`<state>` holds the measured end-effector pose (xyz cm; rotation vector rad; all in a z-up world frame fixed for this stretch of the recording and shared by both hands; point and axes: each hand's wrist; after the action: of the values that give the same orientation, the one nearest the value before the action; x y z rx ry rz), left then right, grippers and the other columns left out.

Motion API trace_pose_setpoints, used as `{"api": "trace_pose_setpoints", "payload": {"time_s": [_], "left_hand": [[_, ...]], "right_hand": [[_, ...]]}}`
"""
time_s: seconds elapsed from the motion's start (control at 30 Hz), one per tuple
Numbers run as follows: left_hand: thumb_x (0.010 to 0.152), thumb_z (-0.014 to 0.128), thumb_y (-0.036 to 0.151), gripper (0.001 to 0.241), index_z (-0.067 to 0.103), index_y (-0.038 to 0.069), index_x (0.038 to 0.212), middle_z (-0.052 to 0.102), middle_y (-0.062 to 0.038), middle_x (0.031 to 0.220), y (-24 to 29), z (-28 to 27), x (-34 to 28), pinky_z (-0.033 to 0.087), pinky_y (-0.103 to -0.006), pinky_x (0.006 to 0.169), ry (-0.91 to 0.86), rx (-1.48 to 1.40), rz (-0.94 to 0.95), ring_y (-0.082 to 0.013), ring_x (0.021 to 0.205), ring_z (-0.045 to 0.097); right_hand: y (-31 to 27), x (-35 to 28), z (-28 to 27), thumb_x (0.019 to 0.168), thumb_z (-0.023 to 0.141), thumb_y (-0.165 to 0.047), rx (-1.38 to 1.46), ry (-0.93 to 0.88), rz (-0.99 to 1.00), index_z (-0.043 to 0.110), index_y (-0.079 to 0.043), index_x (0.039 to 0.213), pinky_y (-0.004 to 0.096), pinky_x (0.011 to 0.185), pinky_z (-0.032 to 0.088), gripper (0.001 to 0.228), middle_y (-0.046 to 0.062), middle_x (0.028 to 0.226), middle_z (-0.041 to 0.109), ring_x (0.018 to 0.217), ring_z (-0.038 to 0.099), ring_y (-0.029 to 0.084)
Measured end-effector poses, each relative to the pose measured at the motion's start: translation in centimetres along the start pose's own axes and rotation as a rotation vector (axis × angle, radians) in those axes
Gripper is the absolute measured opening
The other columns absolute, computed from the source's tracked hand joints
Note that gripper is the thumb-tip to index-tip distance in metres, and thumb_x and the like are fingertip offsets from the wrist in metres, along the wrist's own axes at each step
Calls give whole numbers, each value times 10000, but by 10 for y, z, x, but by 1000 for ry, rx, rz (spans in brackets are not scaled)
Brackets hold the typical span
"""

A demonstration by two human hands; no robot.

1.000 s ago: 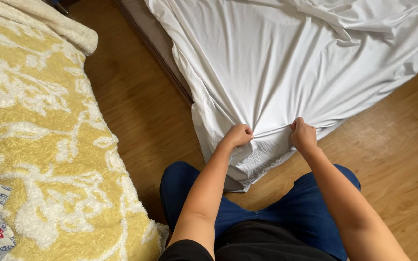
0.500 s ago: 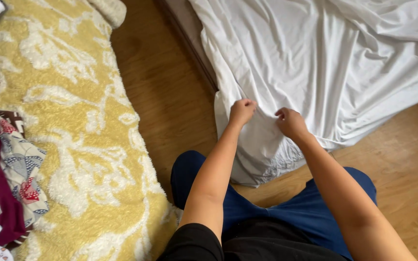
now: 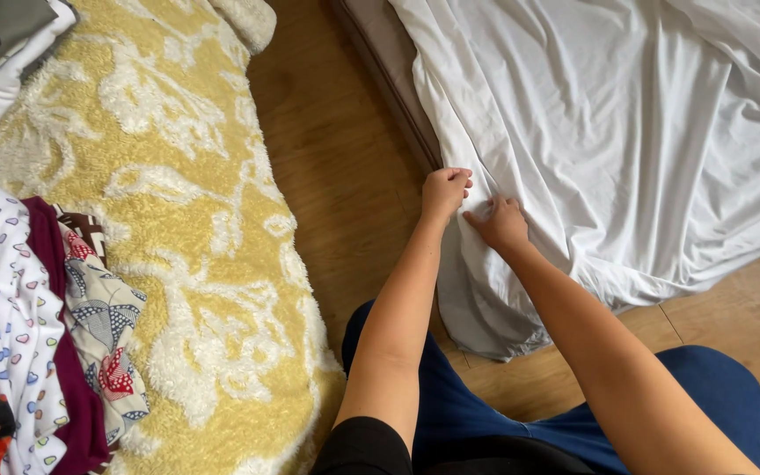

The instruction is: The person spreads and smooths a white fitted sheet over a mattress on the floor. They pull the elasticized edges over the corners and adjust the fabric to fit the mattress surface.

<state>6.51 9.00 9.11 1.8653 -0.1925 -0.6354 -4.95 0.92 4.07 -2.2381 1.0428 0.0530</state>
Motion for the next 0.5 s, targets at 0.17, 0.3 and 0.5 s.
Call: {"api": "trace_pose_setpoints", "payload": {"time_s": [0.17,0.3,0.5], "left_hand": [[877,637,204,262,786,66,1043,764,-93,786,-22,0,9,599,-263,506,29,-39,3,-137,611,695],[869,635,218,282,788,76,1058,769,-92,793,-12,-7,4,612,-275,523,38,-31,3,-153,628,707],[914,619,229,303,777,55,1105,760,-79,801,36,-20,-25,606,-240,538,32,-73,48,-121,612,675]], "right_hand": [[38,40,51,954,656,-463,-236,8,-40,766,-230,1095,530,948,521,294,39,1110,643,1028,725,340],[53,59,88,852,749,-351,102,70,-133,814,-114,953,549,820,566,265,184,906,731,937,718,452],[-21,5,64,817,704,-259,537,-412,-77,780,-65,1096,516,970,506,348,192,1051,755,1078,693,378]]}}
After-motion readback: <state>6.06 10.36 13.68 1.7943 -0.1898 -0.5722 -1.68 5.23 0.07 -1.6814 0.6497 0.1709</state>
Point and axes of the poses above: each hand's wrist, its own x-axis towards the middle knuckle, its own z-axis out of the palm, y = z × x
